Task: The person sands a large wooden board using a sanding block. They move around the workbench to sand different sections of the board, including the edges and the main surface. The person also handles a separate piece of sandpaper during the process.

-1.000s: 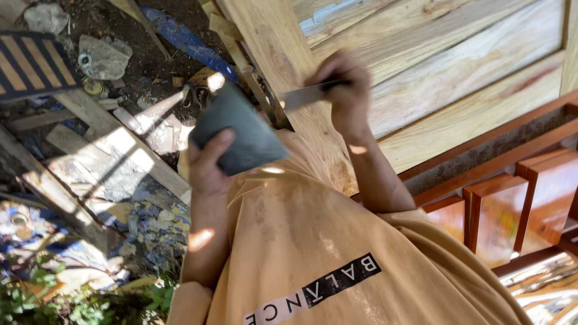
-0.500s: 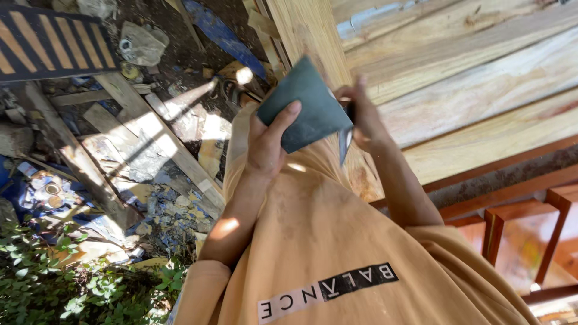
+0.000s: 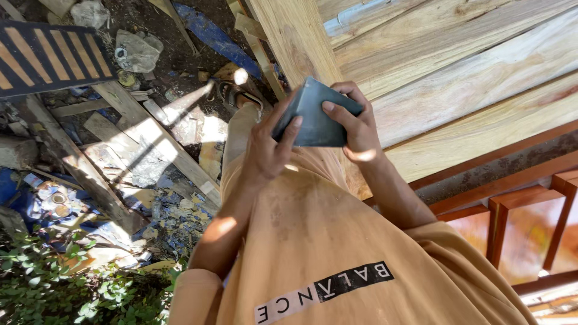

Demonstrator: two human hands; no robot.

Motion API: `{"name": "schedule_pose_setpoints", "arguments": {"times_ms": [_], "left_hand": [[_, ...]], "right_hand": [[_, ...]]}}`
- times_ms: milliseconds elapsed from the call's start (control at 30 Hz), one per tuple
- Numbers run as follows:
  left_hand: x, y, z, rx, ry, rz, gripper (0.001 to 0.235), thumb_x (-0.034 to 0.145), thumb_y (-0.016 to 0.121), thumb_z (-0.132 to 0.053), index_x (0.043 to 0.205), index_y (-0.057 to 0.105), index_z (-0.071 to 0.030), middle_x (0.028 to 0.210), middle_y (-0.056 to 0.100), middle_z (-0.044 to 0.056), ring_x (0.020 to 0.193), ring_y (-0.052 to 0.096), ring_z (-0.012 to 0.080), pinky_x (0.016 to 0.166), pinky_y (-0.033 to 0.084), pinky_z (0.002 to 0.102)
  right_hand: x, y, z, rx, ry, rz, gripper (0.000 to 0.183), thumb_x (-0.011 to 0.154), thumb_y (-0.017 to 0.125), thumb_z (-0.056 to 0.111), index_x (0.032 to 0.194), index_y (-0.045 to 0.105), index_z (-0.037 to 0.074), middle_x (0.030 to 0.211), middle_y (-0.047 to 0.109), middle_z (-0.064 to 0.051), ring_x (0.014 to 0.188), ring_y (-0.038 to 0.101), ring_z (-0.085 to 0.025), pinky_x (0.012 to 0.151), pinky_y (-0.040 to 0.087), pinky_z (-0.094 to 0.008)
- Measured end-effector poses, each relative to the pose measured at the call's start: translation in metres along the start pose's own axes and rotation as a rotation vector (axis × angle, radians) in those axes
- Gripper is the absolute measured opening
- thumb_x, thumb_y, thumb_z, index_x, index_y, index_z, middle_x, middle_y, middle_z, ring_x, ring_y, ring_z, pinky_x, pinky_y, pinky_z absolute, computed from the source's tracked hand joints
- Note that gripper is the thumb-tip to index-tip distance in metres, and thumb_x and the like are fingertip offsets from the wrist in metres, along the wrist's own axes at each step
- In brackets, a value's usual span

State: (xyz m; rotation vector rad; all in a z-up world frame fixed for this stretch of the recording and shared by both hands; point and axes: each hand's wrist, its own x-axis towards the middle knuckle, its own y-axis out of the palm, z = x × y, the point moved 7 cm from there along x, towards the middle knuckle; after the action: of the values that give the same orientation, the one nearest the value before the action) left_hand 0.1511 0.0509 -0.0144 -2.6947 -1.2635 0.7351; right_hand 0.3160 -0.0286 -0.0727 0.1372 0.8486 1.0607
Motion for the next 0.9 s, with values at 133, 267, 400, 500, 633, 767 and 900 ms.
{"name": "schedule_pose_setpoints", "arguments": {"times_ms": [133,267,400,500,633,767,900], "left_hand": [[-0.003,-0.013,0.023,0.304,-0.085,0.224,0.052,0.106,0.049,-0.048,0.14,0.067,-0.014,0.113,0.076,0.021,0.093,0.074,0.0327,0.081,0.057,0.04],[-0.026,-0.061,0.072,0.258,-0.529,-0.028,0.066,0.098,0.039,-0.059,0.151,0.058,-0.025,0.088,0.077,0.024,0.074,0.076,0.0305,0.061,0.059,0.039],[-0.039,-0.067,0.081,0.259,-0.391,-0.115,0.063,0.103,0.043,-0.06,0.143,0.063,-0.016,0.095,0.076,0.025,0.089,0.075,0.0361,0.077,0.057,0.042],[-0.041,-0.053,0.081,0.231,-0.274,-0.082,0.06,0.105,0.043,-0.057,0.141,0.063,-0.014,0.11,0.074,0.024,0.104,0.073,0.0398,0.085,0.057,0.044],[-0.048,-0.043,0.089,0.218,-0.334,-0.073,0.058,0.104,0.044,-0.056,0.141,0.063,-0.016,0.114,0.073,0.024,0.108,0.07,0.0429,0.088,0.056,0.046],[-0.049,-0.045,0.088,0.211,-0.367,-0.078,0.057,0.104,0.044,-0.056,0.141,0.062,-0.016,0.115,0.072,0.025,0.11,0.07,0.0418,0.089,0.056,0.045],[-0.039,-0.046,0.09,0.226,-0.426,-0.072,0.058,0.102,0.044,-0.057,0.141,0.063,-0.018,0.113,0.073,0.023,0.106,0.072,0.0398,0.086,0.056,0.045]], "right_hand": [[0.044,-0.044,0.019,-0.724,-0.13,0.181,0.019,0.102,0.075,0.015,0.114,0.067,0.003,0.089,0.062,-0.008,0.075,0.055,-0.015,0.067,0.047,-0.027],[0.128,-0.15,0.08,-1.616,-0.278,-0.07,0.034,0.106,0.064,0.035,0.111,0.071,0.003,0.103,0.077,-0.011,0.072,0.069,-0.017,0.059,0.055,-0.03],[0.172,-0.223,0.113,-1.994,-0.462,-0.081,0.017,0.105,0.071,0.018,0.121,0.079,0.014,0.098,0.077,-0.007,0.076,0.067,-0.02,0.058,0.052,-0.038],[0.191,-0.233,0.122,-2.1,-0.606,-0.041,0.014,0.101,0.075,0.013,0.113,0.081,0.017,0.099,0.077,-0.004,0.081,0.067,-0.018,0.064,0.053,-0.038],[0.205,-0.224,0.111,-2.087,-0.565,0.063,0.009,0.103,0.077,0.014,0.112,0.081,0.015,0.101,0.077,-0.004,0.076,0.065,-0.017,0.06,0.051,-0.037],[0.216,-0.218,0.098,-2.122,-0.439,-0.009,0.025,0.102,0.074,0.008,0.122,0.081,0.019,0.098,0.076,-0.005,0.073,0.064,-0.019,0.057,0.051,-0.037],[0.2,-0.218,0.099,-2.079,-0.649,-0.066,0.023,0.099,0.072,0.006,0.116,0.08,0.019,0.11,0.077,0.0,0.095,0.068,-0.019,0.076,0.052,-0.042]]}}
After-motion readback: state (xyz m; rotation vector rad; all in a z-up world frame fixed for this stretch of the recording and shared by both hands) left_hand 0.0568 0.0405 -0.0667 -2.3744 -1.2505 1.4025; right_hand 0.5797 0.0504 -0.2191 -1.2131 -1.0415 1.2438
